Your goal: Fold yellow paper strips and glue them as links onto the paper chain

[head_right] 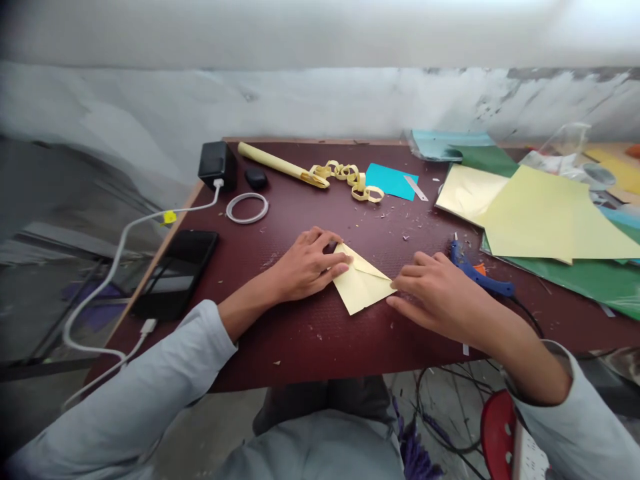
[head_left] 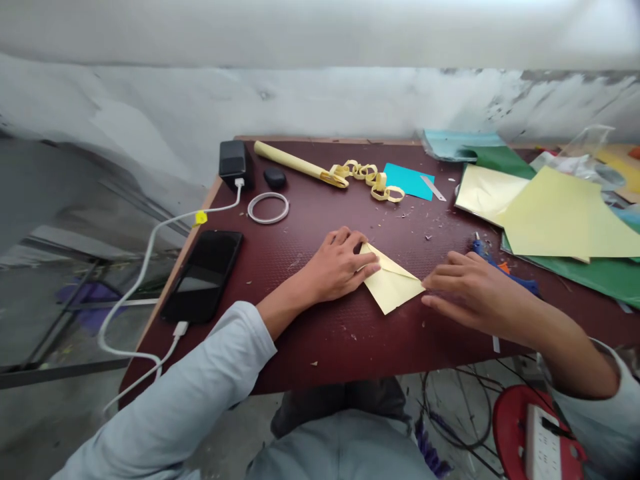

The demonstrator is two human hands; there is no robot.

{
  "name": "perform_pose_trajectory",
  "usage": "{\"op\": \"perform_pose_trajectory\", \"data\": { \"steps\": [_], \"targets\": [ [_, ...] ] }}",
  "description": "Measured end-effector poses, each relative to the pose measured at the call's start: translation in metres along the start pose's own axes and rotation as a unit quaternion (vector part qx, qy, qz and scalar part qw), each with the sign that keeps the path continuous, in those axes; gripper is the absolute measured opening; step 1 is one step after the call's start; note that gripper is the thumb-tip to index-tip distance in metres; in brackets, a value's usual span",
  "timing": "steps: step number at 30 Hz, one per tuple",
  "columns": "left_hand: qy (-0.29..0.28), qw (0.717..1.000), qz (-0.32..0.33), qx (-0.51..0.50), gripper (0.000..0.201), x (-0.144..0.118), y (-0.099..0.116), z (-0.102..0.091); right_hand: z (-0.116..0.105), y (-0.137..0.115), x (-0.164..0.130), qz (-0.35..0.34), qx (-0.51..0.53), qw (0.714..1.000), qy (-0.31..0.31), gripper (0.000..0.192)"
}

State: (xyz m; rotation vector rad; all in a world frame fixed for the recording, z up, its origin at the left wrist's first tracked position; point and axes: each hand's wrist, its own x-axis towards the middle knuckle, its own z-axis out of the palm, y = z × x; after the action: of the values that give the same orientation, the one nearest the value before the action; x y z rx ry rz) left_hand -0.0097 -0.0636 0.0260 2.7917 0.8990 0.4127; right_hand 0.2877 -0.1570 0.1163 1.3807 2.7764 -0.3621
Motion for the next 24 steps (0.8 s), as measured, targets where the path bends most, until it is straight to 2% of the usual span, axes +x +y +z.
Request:
{"op": "perform_pose_trajectory", "data": {
  "steps": [4,7,10,14,19,24],
  "targets": [
    [0.013,0.998,-0.018,-0.060,0.047,0.007,-0.006,0.005,0.013,-0.005,0.025,0.052,-0.018,0.998,0.040,0.038],
    [0.018,0.997,-0.013,-0.075,0.039,0.007,-0.009,0.007,0.027,-0.004,0.049,0.068,-0.030,0.997,0.011,0.036],
    [0.020,0.997,-0.012,-0.078,0.036,0.007,-0.010,0.007,0.035,-0.004,0.066,0.092,-0.028,0.995,0.015,0.031],
    [0.026,0.996,-0.022,-0.086,0.037,0.006,-0.009,0.005,0.042,-0.001,0.073,0.113,0.043,0.992,0.033,0.021],
    [0.020,0.994,-0.042,-0.097,0.047,0.005,-0.009,0.002,0.059,0.016,0.081,0.121,0.071,0.989,0.050,0.021],
    [0.021,0.994,-0.050,-0.091,0.023,0.005,-0.013,0.005,0.060,0.030,0.092,0.122,0.106,0.986,0.036,0.014]
  ]
}}
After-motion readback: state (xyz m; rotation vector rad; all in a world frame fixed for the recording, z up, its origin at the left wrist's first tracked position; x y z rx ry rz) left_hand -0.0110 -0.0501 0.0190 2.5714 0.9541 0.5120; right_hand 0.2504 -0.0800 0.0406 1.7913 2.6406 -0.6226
